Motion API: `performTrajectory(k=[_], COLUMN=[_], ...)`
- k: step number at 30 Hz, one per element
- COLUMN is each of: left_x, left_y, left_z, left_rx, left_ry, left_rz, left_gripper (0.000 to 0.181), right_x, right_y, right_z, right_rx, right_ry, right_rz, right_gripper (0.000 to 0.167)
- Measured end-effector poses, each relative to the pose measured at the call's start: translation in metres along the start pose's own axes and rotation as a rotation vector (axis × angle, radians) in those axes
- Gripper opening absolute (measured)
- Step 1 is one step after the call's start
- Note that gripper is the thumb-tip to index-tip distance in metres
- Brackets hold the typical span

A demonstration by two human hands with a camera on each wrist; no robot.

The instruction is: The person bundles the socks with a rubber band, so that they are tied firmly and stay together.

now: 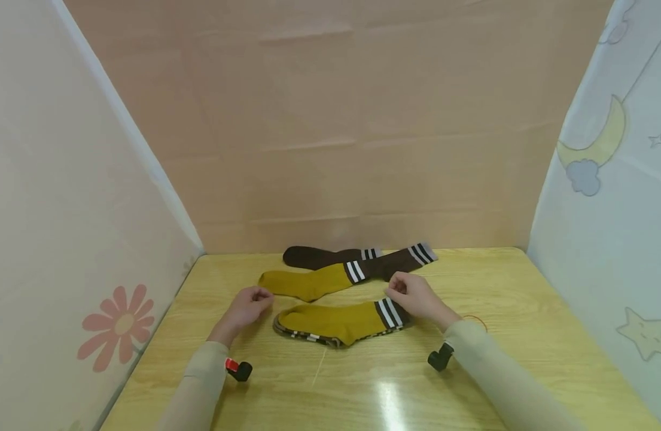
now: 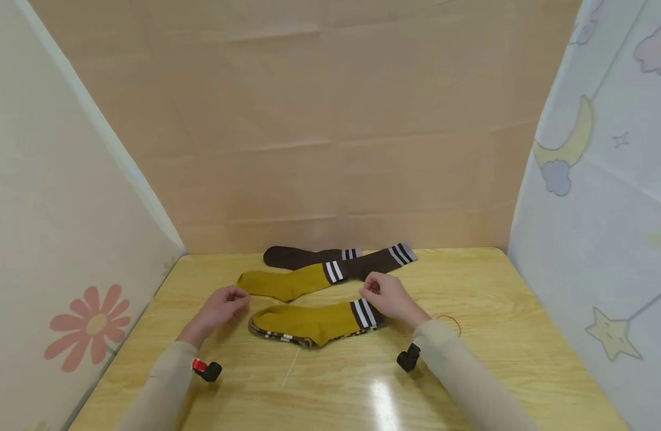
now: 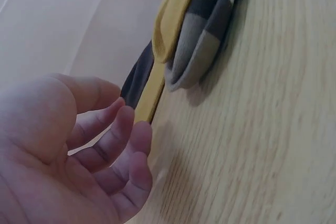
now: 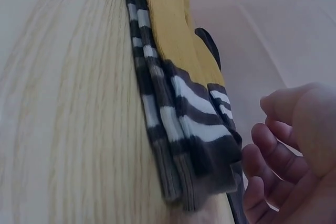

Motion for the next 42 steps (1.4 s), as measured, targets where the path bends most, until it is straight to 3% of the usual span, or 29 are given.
performTrajectory(k=[9,23,32,36,42], left_x=[0.005,0.002,0.01,0.016,0.015], left_y=[-0.007,-0.005,-0.005,-0.005,-0.008], left_z=[-0.022,-0.04,-0.049,-0.05,-0.051], left_rx=[-0.118,-0.247,-0.261,-0.231,-0.198], left_ry=[-0.014,-0.033,-0.069,-0.117,-0.135], left_rz=[-0.07,-0.119,-0.145,-0.16,-0.176], left_gripper=[0.013,0.017,0.036,0.044,0.044], right_x=[0.002,0.0,0.002,0.003,0.005], right_y=[0.002,0.003,0.008,0.009,0.01], right_z=[-0.013,-0.032,-0.044,-0.046,-0.051], right_rx=[-0.034,-0.074,-0.088,-0.086,-0.105], right_ry=[0.03,0.049,0.041,0.058,0.084], right_rz=[-0.036,-0.008,-0.008,-0.014,-0.013], right_gripper=[0.01,0.009,0.007,0.007,0.007])
Point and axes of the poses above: each hand's wrist, its own z-axis away from the middle knuckle, its own y-axis out of the palm, x = y × z, the point moved 6 cm from there along -z, towards the middle knuckle, and after that the axes turned 1 degree about y, right-handed, at the moved point
